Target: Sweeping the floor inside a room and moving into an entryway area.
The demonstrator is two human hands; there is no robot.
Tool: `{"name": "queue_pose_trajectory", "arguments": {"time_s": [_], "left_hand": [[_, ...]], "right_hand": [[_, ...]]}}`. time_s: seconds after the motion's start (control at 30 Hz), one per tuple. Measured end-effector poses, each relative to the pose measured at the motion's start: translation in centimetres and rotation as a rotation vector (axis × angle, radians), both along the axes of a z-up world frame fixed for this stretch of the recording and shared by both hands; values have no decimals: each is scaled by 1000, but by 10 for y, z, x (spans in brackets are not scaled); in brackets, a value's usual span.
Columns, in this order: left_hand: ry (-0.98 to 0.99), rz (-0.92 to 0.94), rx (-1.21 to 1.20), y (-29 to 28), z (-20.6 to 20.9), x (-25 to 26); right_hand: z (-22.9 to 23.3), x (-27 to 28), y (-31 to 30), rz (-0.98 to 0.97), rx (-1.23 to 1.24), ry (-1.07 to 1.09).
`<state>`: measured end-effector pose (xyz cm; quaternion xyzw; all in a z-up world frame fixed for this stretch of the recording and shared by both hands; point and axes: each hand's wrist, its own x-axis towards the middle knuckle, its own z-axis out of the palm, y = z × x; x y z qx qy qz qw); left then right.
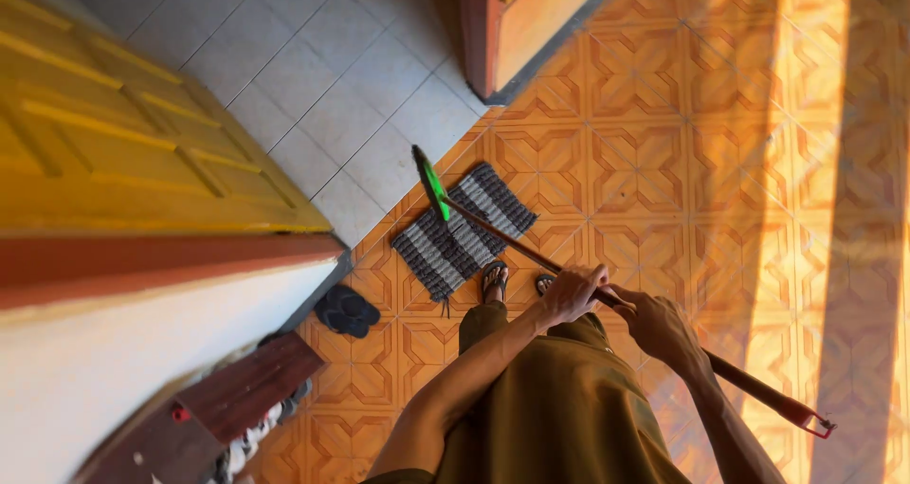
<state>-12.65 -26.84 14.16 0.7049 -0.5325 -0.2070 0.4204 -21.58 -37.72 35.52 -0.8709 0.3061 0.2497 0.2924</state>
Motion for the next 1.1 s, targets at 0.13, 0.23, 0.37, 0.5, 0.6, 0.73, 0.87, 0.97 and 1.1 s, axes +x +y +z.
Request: {"name": "queue_pose_trajectory", "arguments": {"time_s": [0.13, 0.23, 0.37, 0.5, 0.6, 0.73, 0.87, 0.97, 1.1], "left_hand": [[-54, 141, 113, -2, -27, -1], [62, 319, 99, 2, -14, 6], [89, 653, 71, 6, 3, -2], [82, 947, -2, 15, -3, -20], [19, 1185, -71, 24, -10, -47], [30, 1350, -58, 45, -7, -71], [-48, 1630, -73, 80, -3, -92], [193, 1721, -73, 110, -1, -93], [54, 1913, -246, 158, 3, -91]], "right_hand": [[15, 18, -5, 238, -15, 11], [39, 39, -6, 491, -59, -154], [117, 49, -6, 762, 10, -799], [144, 48, -21, 886, 96, -1282], [117, 61, -48, 809, 344, -1294], [116, 72, -12, 716, 847, -1131], [90, 69, 19, 746, 1531, -614], [95, 68, 59, 1005, 1571, -513], [85, 58, 129, 1371, 1455, -530]]}}
